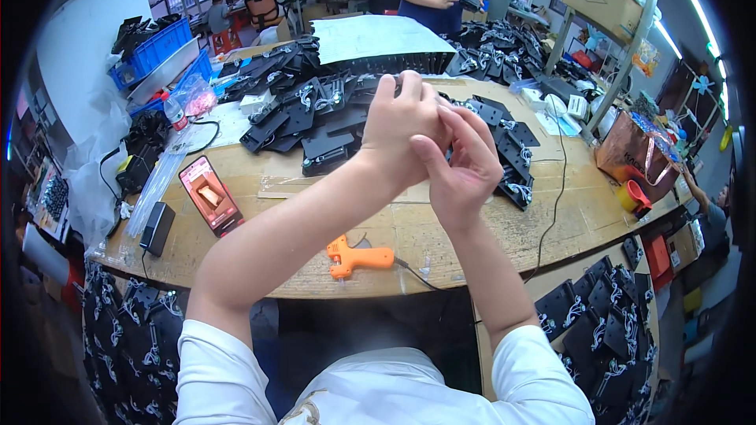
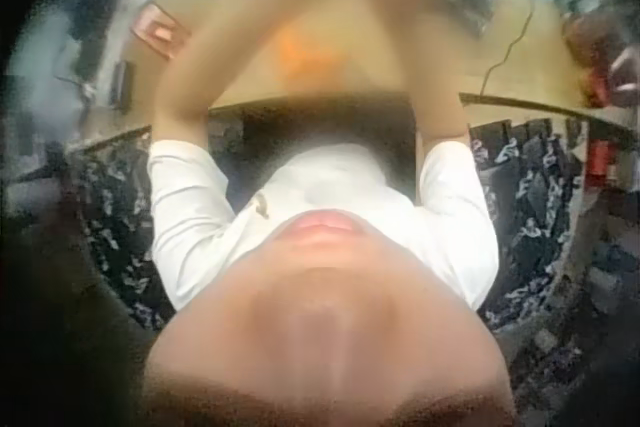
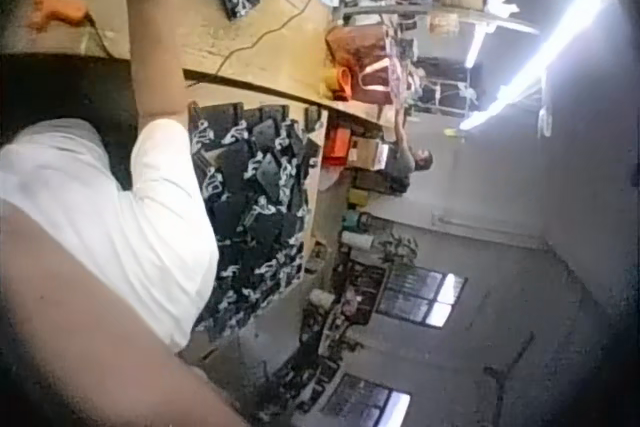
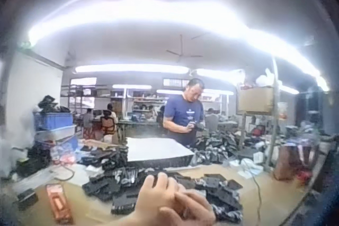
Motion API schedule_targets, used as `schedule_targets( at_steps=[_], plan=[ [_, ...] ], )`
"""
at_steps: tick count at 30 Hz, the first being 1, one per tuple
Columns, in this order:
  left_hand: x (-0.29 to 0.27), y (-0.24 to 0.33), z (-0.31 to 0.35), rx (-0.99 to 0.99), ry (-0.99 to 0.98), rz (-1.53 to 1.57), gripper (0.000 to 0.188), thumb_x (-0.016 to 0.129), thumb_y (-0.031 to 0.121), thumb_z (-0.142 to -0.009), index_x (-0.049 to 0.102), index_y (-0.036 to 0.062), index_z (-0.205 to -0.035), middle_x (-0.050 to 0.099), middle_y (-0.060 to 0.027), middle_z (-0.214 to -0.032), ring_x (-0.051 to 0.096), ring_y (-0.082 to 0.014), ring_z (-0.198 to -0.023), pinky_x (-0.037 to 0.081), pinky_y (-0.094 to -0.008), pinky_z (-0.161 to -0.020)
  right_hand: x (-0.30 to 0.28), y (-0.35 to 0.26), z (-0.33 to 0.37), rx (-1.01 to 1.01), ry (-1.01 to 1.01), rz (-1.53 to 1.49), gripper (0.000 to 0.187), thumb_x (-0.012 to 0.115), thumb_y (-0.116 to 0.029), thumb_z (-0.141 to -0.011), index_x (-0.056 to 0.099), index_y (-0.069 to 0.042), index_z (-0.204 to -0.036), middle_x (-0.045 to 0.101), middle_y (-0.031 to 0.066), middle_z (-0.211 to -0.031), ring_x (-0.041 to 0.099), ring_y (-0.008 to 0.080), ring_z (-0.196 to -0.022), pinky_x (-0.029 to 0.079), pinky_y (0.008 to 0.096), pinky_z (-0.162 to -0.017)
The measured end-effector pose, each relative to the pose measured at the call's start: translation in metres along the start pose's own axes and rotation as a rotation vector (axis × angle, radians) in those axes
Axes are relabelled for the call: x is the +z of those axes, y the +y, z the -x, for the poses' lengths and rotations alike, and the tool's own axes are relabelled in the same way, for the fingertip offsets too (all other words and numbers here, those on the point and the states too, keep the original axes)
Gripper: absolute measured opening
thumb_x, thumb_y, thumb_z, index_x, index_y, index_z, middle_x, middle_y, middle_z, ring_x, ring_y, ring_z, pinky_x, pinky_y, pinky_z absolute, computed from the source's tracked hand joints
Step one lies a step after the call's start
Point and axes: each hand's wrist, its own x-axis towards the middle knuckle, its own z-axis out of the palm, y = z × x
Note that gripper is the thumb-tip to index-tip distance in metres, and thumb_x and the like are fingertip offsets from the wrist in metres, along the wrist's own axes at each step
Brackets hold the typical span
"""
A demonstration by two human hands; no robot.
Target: The person uses a hot glue gun to apply adhesive to the internal components of small black electronic devices. They pick up each device from a pile on the table, apply glue to the circuit board and wires, and then place the device back down. The process is repeated for multiple units.
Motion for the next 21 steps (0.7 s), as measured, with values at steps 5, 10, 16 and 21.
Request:
schedule_targets(
  at_steps=[5,10,16,21],
  plan=[
    [-0.019,0.014,0.007,-0.023,0.169,-0.285,0.037,0.059,0.031,-0.079,0.067,0.0082,-0.107,0.056,-0.0159,-0.123,0.045,-0.031,-0.122,0.035,-0.0431,-0.095,0.0,-0.02,0.009,0.023,0.096,-0.089,0.018,0.075,-0.001,-0.081,0.071,0.004,-0.098,0.069,0.0117,-0.102,0.06,0.0196,-0.104,0.048,0.0274,-0.087],
    [-0.025,0.01,0.025,0.048,0.048,-0.333,0.032,0.059,0.023,-0.082,0.066,0.0017,-0.105,0.058,-0.0189,-0.118,0.048,-0.0345,-0.121,0.038,-0.0479,-0.097,-0.01,-0.043,-0.005,0.297,0.131,-0.261,0.009,0.072,0.002,-0.083,0.071,0.004,-0.091,0.07,0.0105,-0.094,0.061,0.0192,-0.098,0.049,0.0268,-0.082],
    [-0.032,0.007,0.045,0.088,-0.032,-0.458,0.032,0.058,0.025,-0.083,0.065,0.0035,-0.106,0.06,-0.019,-0.116,0.049,-0.0344,-0.12,0.041,-0.049,-0.095,-0.002,-0.067,-0.012,0.03,-0.212,0.081,0.019,0.08,-0.005,-0.074,0.077,-0.007,-0.093,0.058,0.0137,-0.128,0.056,0.0229,-0.114,0.045,0.0319,-0.094],
    [-0.034,0.02,0.045,0.07,-0.003,-0.642,0.036,0.057,0.03,-0.087,0.064,0.0023,-0.108,0.06,-0.0155,-0.115,0.049,-0.0339,-0.119,0.041,-0.0495,-0.094,0.003,-0.064,-0.006,-0.019,-0.185,0.119,0.017,0.08,-0.005,-0.07,0.078,-0.008,-0.086,0.059,0.015,-0.127,0.059,0.0291,-0.113,0.046,0.0389,-0.098]
  ],
)
